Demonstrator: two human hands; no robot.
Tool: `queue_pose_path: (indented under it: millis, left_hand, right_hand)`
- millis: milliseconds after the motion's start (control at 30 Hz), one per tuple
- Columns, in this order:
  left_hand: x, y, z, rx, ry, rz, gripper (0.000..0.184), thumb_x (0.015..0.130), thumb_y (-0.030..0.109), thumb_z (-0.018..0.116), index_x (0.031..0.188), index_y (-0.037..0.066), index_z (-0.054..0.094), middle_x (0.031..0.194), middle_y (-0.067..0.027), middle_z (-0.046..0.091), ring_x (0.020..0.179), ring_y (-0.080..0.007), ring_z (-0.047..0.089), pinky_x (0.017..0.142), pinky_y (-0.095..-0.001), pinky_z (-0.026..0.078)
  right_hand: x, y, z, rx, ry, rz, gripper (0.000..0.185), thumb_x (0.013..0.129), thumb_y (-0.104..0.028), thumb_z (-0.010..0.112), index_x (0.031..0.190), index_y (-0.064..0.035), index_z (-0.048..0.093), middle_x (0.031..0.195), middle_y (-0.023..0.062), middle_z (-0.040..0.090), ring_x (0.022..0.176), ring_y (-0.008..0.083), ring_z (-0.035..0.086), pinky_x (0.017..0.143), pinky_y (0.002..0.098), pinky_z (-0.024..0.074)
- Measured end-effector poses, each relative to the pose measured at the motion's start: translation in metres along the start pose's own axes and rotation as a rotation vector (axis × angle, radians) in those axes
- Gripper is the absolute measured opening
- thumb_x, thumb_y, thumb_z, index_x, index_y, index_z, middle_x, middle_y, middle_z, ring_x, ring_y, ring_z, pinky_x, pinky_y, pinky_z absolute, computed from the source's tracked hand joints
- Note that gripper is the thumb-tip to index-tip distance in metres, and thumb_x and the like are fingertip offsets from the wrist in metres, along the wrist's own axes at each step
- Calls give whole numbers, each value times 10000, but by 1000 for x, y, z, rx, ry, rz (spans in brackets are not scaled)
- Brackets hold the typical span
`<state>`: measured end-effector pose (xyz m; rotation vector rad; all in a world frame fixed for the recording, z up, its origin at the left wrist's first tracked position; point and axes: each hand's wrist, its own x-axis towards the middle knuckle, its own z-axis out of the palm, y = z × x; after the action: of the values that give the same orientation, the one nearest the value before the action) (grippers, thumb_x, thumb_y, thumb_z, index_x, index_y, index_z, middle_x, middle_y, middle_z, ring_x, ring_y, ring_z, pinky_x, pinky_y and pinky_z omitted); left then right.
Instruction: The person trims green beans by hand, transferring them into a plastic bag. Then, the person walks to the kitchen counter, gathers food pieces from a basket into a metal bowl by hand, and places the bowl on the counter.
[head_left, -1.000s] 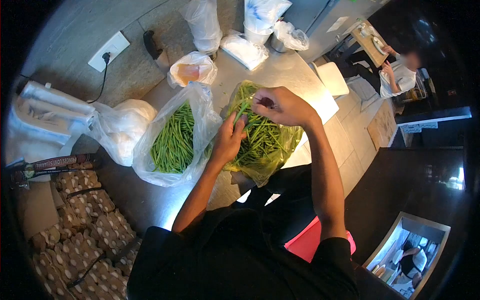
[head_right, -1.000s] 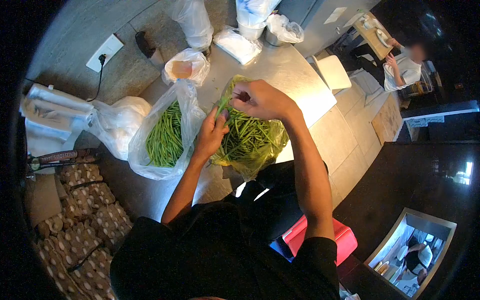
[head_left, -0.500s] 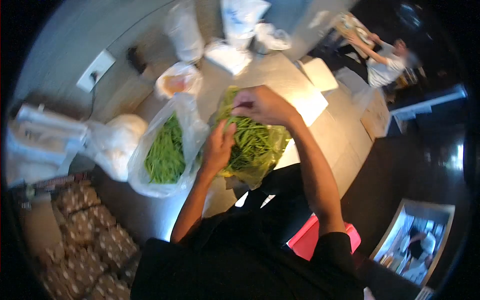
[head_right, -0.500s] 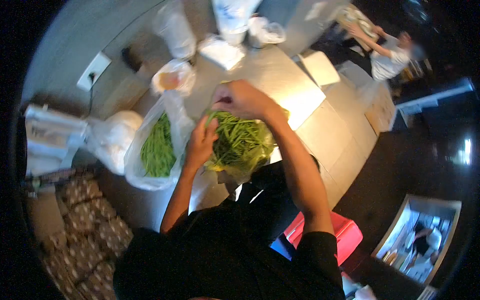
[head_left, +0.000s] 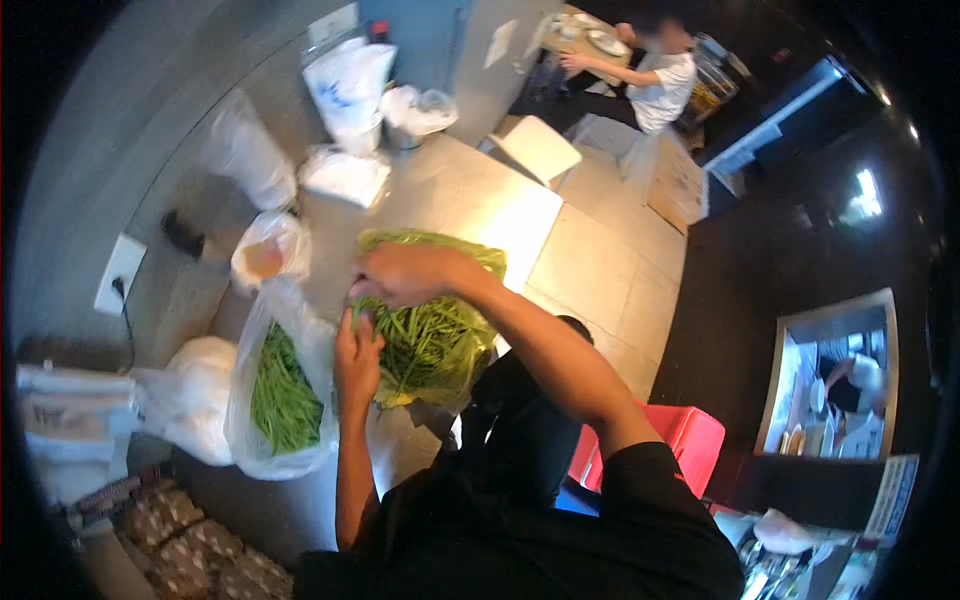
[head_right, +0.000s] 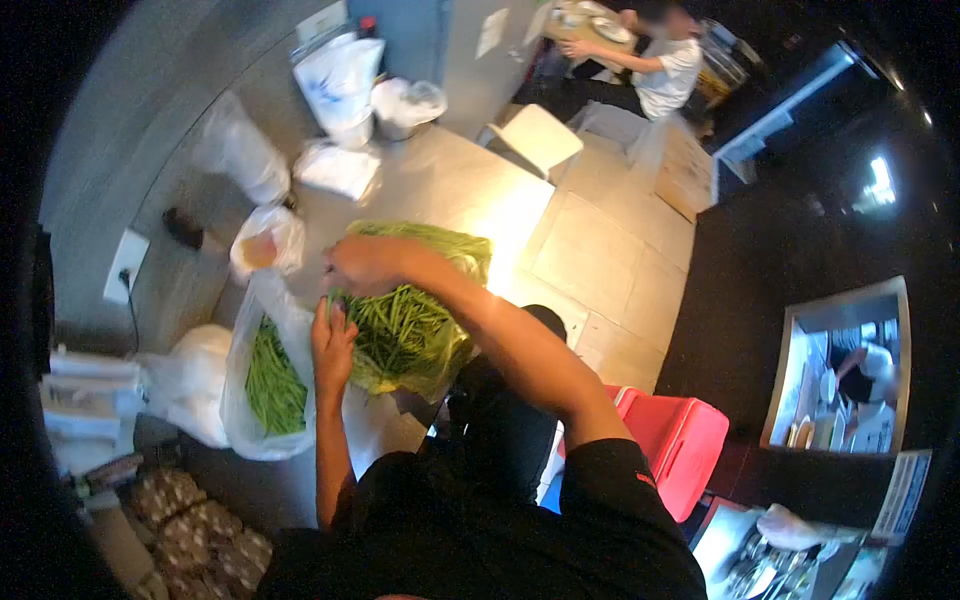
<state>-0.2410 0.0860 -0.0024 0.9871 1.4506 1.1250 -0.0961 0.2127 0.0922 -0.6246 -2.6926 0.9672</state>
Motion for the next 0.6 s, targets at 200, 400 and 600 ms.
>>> queue_pose_path:
  millis: [200,400,600]
  left_hand:
    - [-16,34,4,-262,-3,-137,571,959,473,492,1352,67,415,839,-28,542,599,-91,495,527,-232,402]
    - [-30,53,-15,-502,-26,-234,374,977,412,491,1202,113,489,779,2,536,576,-81,450,512,-221,374]
    - [-27,51,-88,-137,427,191,290,1000,331,465,1122,79,539,773,23,533,639,-68,457,625,-214,400]
  right_hand:
    - [8,10,11,-280,7,-206,163,868,-102,547,966,28,566,955,206,573,897,368,572,777,425,473]
    - [16,-28,-8,85,257,79,117,916,-97,531,932,18,534,841,231,590,790,394,585,708,450,453]
    - [5,2,-13,27,298,100,63,747,35,562,809,32,559,777,201,591,709,329,585,673,370,461]
